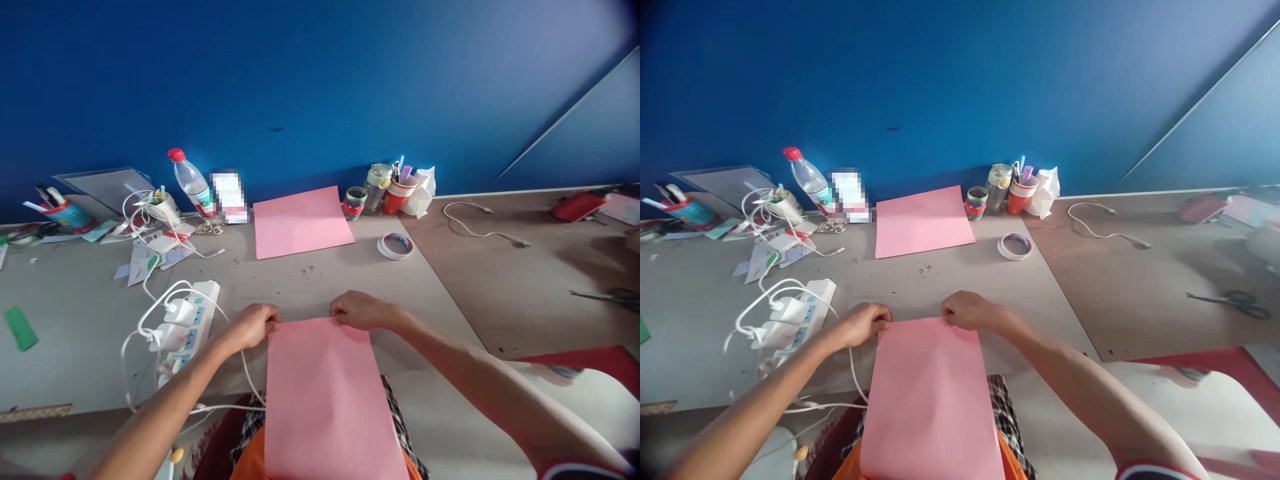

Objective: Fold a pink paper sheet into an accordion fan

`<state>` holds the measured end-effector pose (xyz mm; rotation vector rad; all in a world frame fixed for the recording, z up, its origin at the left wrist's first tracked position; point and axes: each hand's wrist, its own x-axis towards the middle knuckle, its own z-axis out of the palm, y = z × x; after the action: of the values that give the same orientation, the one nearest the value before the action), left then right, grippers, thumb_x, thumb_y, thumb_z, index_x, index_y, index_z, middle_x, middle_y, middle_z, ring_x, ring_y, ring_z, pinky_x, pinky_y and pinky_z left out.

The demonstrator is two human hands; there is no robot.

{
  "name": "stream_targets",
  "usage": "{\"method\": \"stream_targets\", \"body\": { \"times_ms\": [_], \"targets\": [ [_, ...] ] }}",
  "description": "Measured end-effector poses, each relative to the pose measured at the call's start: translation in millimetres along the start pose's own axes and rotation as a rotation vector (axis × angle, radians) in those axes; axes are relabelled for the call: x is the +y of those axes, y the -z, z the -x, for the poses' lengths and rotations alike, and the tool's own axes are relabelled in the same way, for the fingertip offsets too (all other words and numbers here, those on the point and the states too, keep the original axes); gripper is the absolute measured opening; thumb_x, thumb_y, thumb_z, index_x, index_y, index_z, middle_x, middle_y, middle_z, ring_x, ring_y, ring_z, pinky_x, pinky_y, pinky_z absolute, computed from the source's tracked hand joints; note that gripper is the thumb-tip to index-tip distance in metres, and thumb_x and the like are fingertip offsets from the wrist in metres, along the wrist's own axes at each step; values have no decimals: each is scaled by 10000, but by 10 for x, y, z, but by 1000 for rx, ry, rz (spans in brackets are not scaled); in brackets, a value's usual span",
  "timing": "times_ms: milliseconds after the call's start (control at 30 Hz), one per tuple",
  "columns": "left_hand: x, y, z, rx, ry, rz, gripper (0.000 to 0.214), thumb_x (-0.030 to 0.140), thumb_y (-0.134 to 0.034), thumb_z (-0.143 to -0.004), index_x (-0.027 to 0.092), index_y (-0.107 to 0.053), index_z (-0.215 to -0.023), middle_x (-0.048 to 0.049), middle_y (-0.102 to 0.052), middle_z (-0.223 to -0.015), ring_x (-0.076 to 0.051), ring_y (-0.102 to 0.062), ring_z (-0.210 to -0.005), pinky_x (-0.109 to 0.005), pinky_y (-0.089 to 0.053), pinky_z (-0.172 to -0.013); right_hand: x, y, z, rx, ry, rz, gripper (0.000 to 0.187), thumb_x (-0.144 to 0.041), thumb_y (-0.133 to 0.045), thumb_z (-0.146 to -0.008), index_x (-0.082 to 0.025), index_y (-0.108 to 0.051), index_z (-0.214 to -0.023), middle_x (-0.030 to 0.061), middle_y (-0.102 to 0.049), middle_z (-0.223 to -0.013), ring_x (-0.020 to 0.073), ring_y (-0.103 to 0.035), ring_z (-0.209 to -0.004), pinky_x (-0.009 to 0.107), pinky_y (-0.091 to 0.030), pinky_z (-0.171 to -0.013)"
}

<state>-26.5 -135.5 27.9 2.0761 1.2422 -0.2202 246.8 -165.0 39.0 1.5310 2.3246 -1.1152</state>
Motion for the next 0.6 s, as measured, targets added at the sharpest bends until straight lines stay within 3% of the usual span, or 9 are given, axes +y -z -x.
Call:
{"method": "stream_targets", "body": {
  "times_ms": [233, 433, 600],
  "targets": [
    [43, -21, 60, 113, -73, -150, 79, 194, -488, -792, 202, -556, -751, -28, -592, -803, -184, -541, -759, -290, -377, -678, -35, -56, -42, 57, 0, 115, 158, -211, -497, -819, -199, -632, -739, 17, -681, -808, 152, -576, -737, 238, -307, -569],
    [303, -97, 36, 266, -241, -207, 131, 241, -506, -870, 191, -606, -939, -60, -601, -966, -210, -537, -934, -327, -427, -816, -42, -121, -11, 133, 22, 206, 199, -214, -465, -856, -207, -660, -820, 33, -697, -896, 174, -602, -821, 249, -340, -631],
    [506, -206, -82, 302, -275, -185, 144, 204, -492, -883, 185, -622, -941, -50, -610, -937, -195, -549, -902, -320, -441, -819, -41, -176, 9, 216, 78, 363, 210, -200, -452, -879, -198, -660, -850, 38, -692, -869, 174, -604, -783, 260, -352, -651]
  ]
}}
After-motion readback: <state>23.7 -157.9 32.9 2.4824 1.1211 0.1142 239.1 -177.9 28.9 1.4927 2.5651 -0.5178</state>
